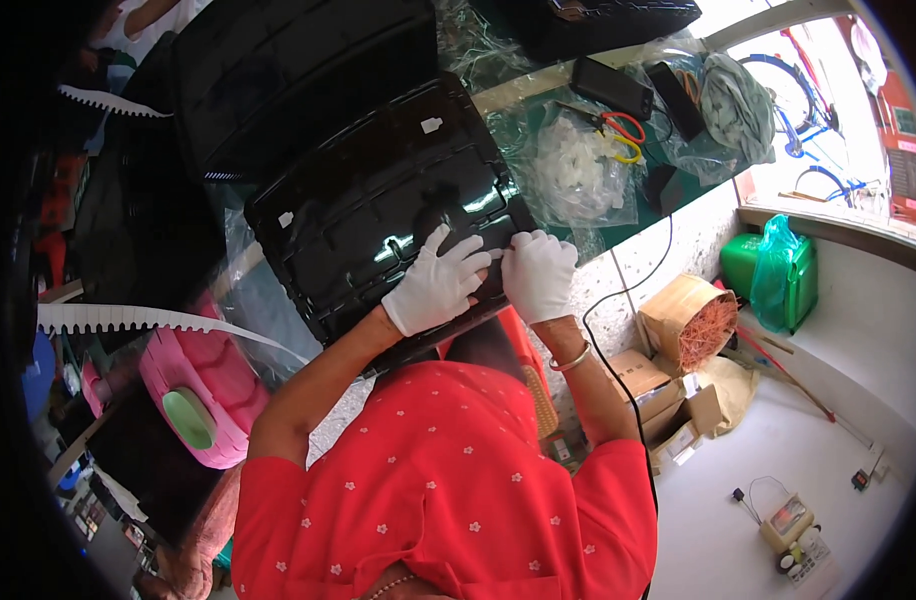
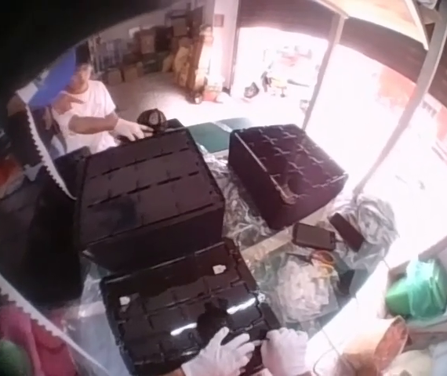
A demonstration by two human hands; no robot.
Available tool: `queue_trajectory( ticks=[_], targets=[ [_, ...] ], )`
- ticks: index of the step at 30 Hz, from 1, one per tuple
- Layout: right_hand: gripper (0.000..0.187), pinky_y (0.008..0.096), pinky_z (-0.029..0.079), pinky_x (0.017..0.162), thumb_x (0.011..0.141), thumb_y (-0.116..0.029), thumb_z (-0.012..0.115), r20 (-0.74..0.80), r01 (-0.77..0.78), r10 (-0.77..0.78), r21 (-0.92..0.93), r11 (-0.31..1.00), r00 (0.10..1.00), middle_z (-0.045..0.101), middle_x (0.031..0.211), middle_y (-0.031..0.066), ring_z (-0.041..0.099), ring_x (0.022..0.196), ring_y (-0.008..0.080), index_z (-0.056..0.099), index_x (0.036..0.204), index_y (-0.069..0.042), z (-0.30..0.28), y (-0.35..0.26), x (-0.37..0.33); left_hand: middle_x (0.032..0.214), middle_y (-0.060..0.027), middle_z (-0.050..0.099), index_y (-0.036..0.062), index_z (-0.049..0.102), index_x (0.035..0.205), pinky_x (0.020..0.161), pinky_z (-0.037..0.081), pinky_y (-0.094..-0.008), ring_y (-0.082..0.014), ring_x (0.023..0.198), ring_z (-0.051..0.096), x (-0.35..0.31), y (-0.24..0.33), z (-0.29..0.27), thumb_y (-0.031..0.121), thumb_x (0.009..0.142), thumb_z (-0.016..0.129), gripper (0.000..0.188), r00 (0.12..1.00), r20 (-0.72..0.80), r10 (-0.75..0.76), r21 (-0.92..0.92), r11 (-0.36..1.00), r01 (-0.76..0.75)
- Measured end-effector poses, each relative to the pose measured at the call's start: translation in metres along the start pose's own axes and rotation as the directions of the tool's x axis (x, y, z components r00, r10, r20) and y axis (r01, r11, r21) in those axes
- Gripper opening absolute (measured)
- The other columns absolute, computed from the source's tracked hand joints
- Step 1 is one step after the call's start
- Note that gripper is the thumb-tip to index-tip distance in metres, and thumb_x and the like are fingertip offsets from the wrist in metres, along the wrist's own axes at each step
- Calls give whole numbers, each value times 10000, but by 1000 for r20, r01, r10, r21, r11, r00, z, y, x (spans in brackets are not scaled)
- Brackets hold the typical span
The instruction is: The person assembles electronic components into black trays by hand, placing pink foam inserts, electronic strips, and blue reels into the trays.
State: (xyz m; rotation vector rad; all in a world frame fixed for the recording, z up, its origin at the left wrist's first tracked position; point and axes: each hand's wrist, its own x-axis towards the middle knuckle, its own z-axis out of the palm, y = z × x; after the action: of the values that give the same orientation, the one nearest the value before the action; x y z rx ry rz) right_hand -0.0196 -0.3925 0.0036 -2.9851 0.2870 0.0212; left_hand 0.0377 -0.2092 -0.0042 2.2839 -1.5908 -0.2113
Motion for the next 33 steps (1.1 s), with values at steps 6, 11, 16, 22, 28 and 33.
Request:
queue_trajectory(
  ticks=[6,11,16,22,28,33],
  targets=[
    [87,435,416,749,813,-187,631,-112,9,15,214,977,994,626,830,54,613,816,286,665,870,-131,2,7,-10,1319,-3,524,130,663,1147,1145,170,-595,-227,1351,382,9,1,-1,427,823,663,439,999,42,17,97,995,-21],
    [117,435,415,766,815,-162,630,10,-40,39,200,979,999,629,881,54,612,869,280,669,920,-128,-5,2,-5,1321,0,524,128,655,1160,1150,149,-585,-221,1347,378,18,0,-7,423,840,648,435,990,135,-28,92,996,15],
    [120,438,417,761,812,-173,632,36,-68,62,176,982,997,628,868,48,615,859,280,673,917,-132,-6,0,-4,1312,-13,528,113,647,1159,1128,170,-606,-237,1335,396,12,-2,-4,409,810,674,459,992,126,-3,38,999,-2],
    [121,434,431,738,810,-190,634,106,-166,152,138,977,983,631,847,42,626,841,275,681,903,-129,-4,-8,-7,1313,-31,537,102,647,1153,1107,201,-623,-261,1329,417,15,2,-3,390,791,692,464,998,70,0,28,1000,-2],
    [117,438,459,731,821,-170,610,179,-232,184,302,925,967,654,872,64,643,856,292,690,890,-119,-3,-6,-9,1317,-44,529,98,645,1146,1104,213,-620,-271,1327,418,13,-2,2,375,794,688,451,998,68,16,6,1000,-17],
    [137,461,472,713,821,-143,599,153,-244,195,446,861,969,653,888,87,639,870,307,683,927,-122,-1,3,-10,1320,-46,523,84,639,1125,1108,216,-604,-272,1325,419,11,-4,0,351,786,701,436,998,57,14,-40,999,-11]
  ],
)
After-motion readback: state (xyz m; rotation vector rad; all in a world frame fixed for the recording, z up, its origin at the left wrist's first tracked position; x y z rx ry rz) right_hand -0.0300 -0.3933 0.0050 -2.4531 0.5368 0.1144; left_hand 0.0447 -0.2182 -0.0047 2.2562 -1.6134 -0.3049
